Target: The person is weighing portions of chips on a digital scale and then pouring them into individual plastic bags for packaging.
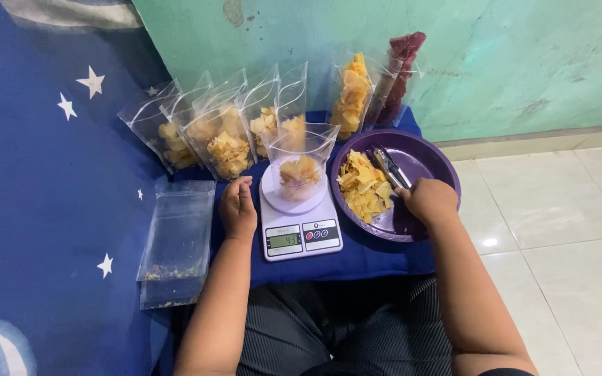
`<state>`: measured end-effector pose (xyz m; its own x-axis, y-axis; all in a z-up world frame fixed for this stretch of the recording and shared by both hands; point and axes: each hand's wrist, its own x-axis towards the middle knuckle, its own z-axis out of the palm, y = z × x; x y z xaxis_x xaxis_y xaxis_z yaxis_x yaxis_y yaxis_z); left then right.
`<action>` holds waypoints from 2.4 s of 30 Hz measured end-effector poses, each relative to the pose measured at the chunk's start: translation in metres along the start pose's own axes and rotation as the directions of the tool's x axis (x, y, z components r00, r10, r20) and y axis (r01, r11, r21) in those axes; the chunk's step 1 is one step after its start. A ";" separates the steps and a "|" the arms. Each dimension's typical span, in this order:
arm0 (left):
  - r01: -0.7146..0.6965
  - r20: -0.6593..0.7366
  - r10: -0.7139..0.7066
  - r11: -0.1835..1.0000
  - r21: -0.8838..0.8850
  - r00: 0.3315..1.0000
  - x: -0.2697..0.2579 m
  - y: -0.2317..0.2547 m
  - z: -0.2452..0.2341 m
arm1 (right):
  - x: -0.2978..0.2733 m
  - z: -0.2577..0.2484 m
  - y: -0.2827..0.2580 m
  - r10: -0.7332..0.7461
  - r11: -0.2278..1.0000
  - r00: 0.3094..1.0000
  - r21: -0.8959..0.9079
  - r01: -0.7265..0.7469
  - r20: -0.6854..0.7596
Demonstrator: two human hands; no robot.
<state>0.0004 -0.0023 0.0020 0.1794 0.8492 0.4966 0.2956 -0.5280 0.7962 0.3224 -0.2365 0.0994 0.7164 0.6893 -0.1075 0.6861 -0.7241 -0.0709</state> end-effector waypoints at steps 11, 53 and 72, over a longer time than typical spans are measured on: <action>-0.050 -0.032 0.050 0.999 0.004 0.998 0.000 -0.001 0.001 | 0.008 0.040 0.010 0.010 0.995 0.982 -0.099 -0.029 -0.188; -0.160 0.057 0.176 0.965 -0.208 0.983 0.020 0.081 0.003 | 0.014 0.047 0.016 0.035 0.995 0.982 -0.081 -0.051 -0.184; -0.261 -0.166 0.267 0.964 0.059 0.949 0.058 0.107 0.098 | 0.016 0.053 0.017 0.034 0.997 0.981 -0.066 -0.047 -0.190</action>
<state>0.1345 -0.0095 0.0820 0.0934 0.6645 0.7415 0.2931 -0.7301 0.6173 0.3392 -0.2391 0.0443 0.7505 0.6560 0.0802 0.6581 -0.7529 -0.0006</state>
